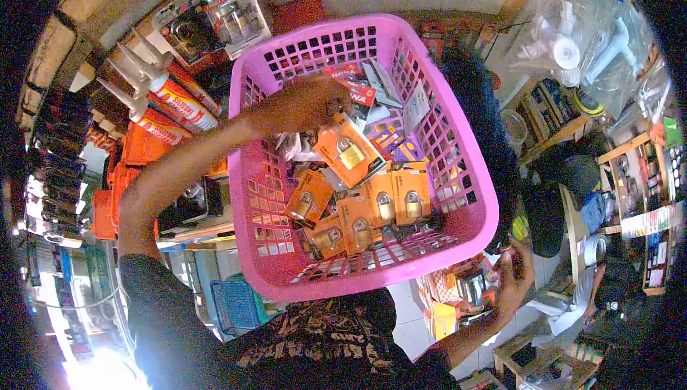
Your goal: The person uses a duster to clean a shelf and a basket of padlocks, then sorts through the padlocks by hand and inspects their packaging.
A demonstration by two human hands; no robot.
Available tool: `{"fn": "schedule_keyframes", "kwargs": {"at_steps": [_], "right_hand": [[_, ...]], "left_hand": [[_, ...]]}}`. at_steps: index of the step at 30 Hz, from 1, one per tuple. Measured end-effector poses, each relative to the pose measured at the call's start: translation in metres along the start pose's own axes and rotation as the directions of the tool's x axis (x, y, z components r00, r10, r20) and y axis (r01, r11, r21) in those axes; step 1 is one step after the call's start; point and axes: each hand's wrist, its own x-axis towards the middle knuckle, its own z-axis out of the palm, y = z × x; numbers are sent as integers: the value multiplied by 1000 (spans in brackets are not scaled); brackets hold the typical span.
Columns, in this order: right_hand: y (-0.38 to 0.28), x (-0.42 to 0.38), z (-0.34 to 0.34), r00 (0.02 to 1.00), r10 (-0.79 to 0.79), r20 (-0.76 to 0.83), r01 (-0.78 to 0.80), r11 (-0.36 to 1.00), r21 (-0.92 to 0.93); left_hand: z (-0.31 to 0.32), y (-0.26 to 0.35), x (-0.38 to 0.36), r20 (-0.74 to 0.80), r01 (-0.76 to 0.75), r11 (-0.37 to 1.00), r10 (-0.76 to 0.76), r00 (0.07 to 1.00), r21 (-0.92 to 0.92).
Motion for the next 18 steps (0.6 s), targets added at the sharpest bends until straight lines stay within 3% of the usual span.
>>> {"fn": "schedule_keyframes", "kwargs": {"at_steps": [4, 7, 9, 10, 13, 15, 18], "right_hand": [[-1, 0, 0, 1000, 2, 7, -2, 1000, -17], [-5, 1, 3, 1000, -30, 11, 30, 1000, -5], [0, 0, 1, 1000, -28, 11, 28, 999, -16], [1, 0, 0, 1000, -26, 10, 26, 999, -30], [2, -1, -4, 1000, -12, 26, 13, 1000, -22], [2, -2, -6, 1000, 5, 19, -5, 1000, -9], [5, -2, -6, 1000, 20, 10, -20, 1000, 13]], "left_hand": [[-7, 7, -3, -19, 24, 998, -23, 1000, 59], [-13, 5, -4, -6, 84, 995, -84, 996, -57], [-15, 3, -6, -163, -106, 962, 151, 975, 252], [-22, 8, -8, -164, -106, 961, 150, 975, 254], [-38, 18, -13, -42, -36, 986, 44, 998, 165], [-41, 18, -16, 80, 154, 985, -160, 984, 75], [-24, -3, -28, 8, 21, 986, -23, 1000, 166]]}}
